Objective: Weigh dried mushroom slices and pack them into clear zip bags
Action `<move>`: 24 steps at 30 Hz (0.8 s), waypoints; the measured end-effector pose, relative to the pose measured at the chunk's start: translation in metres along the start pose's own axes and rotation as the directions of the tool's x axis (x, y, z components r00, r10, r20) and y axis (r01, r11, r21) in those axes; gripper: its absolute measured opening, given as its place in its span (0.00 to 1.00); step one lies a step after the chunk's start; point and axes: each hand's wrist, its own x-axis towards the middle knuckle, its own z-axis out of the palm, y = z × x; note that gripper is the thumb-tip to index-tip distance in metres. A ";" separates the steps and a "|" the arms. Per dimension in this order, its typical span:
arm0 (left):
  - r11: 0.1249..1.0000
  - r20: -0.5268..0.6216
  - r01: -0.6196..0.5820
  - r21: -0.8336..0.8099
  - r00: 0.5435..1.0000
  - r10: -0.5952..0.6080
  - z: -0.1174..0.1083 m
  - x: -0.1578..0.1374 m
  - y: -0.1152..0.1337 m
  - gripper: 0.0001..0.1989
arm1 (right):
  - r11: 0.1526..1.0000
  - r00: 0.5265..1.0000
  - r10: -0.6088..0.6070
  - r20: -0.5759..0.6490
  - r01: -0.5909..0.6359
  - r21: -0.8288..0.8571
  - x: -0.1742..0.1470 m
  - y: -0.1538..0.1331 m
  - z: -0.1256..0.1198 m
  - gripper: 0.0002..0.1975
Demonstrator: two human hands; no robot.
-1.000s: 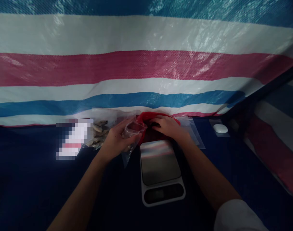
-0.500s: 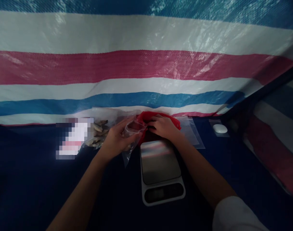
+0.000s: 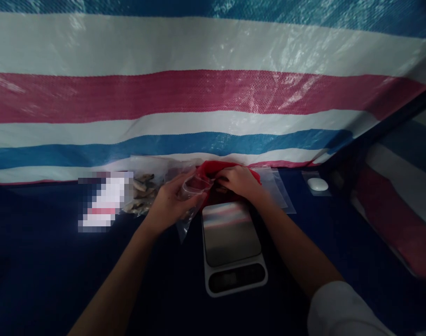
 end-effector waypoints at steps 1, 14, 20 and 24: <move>1.000 -0.008 -0.010 0.000 1.000 0.010 0.001 0.000 0.000 0.27 | 1.000 1.000 -0.004 -0.014 0.004 0.030 0.000 0.002 0.000 0.12; 0.990 -0.008 -0.063 0.124 0.998 0.064 0.011 -0.001 -0.010 0.30 | 0.932 0.972 -0.139 -0.191 0.193 0.306 -0.021 -0.003 -0.059 0.08; 0.984 -0.003 -0.089 0.156 0.996 0.091 0.022 -0.003 -0.012 0.35 | 0.939 0.949 -0.268 -0.166 0.296 0.173 -0.034 -0.037 -0.079 0.08; 0.991 0.018 -0.085 0.108 0.996 0.083 0.027 -0.005 -0.009 0.35 | 0.953 0.951 -0.295 -0.089 0.299 0.041 -0.037 -0.052 -0.079 0.10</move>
